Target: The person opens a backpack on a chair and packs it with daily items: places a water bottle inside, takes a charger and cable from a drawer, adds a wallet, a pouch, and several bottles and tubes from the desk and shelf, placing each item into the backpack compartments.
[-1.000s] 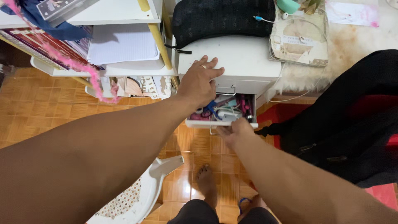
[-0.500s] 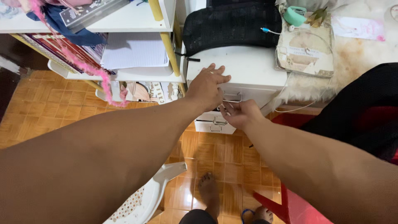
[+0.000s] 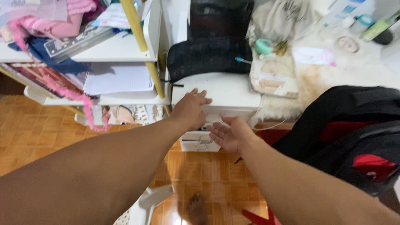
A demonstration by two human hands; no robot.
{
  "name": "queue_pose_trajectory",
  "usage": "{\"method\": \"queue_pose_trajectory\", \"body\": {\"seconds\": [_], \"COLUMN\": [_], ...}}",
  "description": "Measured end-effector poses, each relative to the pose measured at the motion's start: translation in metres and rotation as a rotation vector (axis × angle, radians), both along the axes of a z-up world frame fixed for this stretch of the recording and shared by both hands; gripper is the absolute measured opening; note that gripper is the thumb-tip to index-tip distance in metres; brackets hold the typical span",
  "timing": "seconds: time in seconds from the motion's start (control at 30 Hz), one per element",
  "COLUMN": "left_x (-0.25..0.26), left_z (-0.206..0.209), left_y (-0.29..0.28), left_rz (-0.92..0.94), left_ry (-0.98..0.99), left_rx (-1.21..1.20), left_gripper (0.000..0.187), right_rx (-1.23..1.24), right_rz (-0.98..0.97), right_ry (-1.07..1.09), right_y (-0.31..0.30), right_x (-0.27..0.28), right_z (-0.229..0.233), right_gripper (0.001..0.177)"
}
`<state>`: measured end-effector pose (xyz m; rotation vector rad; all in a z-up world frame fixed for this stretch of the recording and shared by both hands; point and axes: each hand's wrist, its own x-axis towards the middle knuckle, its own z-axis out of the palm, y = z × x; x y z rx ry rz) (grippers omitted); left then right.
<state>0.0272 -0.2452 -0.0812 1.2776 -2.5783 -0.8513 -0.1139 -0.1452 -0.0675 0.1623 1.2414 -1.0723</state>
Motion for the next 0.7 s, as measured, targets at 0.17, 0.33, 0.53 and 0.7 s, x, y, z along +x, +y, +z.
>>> {"method": "queue_pose_trajectory", "body": {"seconds": [0.17,0.33,0.53,0.7], "left_x": [0.0,-0.013,-0.015,-0.009], "left_z": [0.009,0.039,0.082,0.113], "left_y": [-0.001,0.007,0.036,0.065], "left_rz": [-0.041,0.058,0.31,0.493], "left_ry": [-0.041,-0.155,-0.02,0.219], "left_rx": [-0.011,0.136,0.352,0.404], "left_gripper": [0.056,0.057,0.042,0.039], "right_rx": [-0.039,-0.061,-0.159,-0.208], "right_rz": [0.034,0.045,0.058,0.122], "right_ry": [0.098,0.177,0.203,0.272], "right_y": [0.009,0.003,0.011,0.02], "right_x": [0.007,0.019,0.021,0.019], "right_z": [0.031,0.07,0.111,0.131], "right_gripper": [0.049,0.047,0.046,0.045]}}
